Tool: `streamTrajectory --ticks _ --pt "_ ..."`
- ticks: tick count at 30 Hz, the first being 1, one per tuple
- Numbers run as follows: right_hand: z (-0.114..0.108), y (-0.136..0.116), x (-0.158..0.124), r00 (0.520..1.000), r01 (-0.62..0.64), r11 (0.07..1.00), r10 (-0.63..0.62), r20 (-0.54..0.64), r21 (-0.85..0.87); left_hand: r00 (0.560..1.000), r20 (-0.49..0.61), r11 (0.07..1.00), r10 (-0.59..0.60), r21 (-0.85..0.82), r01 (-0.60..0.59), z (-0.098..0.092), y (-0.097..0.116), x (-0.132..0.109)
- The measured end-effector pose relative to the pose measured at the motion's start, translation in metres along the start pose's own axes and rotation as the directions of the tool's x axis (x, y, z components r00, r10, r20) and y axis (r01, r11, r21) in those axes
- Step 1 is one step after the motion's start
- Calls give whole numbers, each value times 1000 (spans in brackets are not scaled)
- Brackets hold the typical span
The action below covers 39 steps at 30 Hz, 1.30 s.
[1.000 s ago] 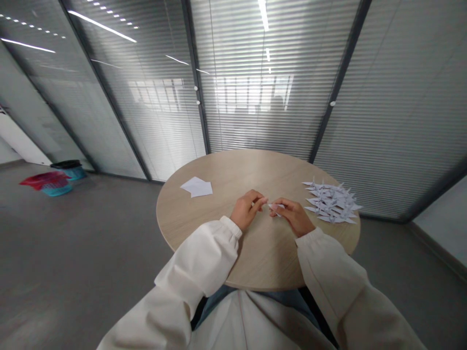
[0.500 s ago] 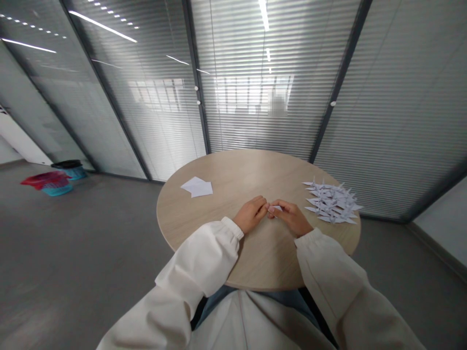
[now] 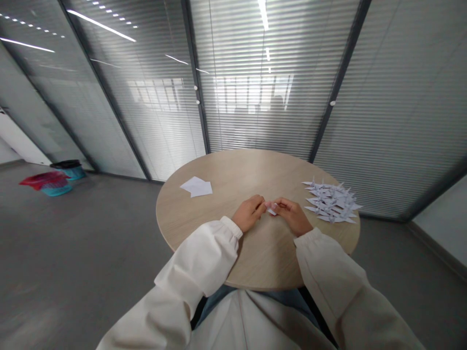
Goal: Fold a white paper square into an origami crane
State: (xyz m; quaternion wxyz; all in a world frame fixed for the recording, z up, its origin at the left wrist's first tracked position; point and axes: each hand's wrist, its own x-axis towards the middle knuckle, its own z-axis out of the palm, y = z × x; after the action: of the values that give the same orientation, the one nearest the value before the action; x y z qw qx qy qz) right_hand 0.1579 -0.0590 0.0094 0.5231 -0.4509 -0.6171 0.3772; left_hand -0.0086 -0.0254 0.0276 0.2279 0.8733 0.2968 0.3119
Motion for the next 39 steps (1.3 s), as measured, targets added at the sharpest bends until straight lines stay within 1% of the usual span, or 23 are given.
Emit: streamTrajectory --ticks 3,8,11,16,20,24,27,29,32,35,37,39 --pt "1 3 0 999 21 1000 -21 24 4 999 25 999 24 22 -25 1 -1 1" --pt "-2 4 0 998 59 998 -59 13 -13 993 3 991 119 64 -119 1 -3 3" --pt "-2 4 0 997 73 997 -73 13 -31 989 8 985 144 98 -145 1 -3 2" --pt "-2 5 1 998 62 998 -61 30 -28 992 -14 982 126 142 -122 3 -7 2" --pt "-3 7 2 998 65 994 -64 17 -86 993 -25 982 111 159 -106 5 -11 3" --pt "-4 8 1 994 108 976 -113 -15 -192 997 18 991 75 112 -77 6 -11 3" --pt "-4 6 1 994 96 973 -104 -28 -210 995 77 995 65 69 -70 6 -10 3" --pt "-3 3 0 996 75 978 -84 -39 -193 993 91 995 79 52 -84 5 -10 3" --pt "-2 0 0 998 43 992 -49 -45 -119 995 45 995 88 44 -90 4 -9 3" --pt "-1 0 -1 1000 25 1000 -25 6 -17 996 -7 995 84 53 -83 2 -9 4" --pt "-1 2 0 999 15 1000 -16 50 21 996 -18 994 87 61 -86 2 -9 4" --pt "-1 4 0 998 3 999 -5 63 34 996 -16 993 92 69 -91 1 -9 4"
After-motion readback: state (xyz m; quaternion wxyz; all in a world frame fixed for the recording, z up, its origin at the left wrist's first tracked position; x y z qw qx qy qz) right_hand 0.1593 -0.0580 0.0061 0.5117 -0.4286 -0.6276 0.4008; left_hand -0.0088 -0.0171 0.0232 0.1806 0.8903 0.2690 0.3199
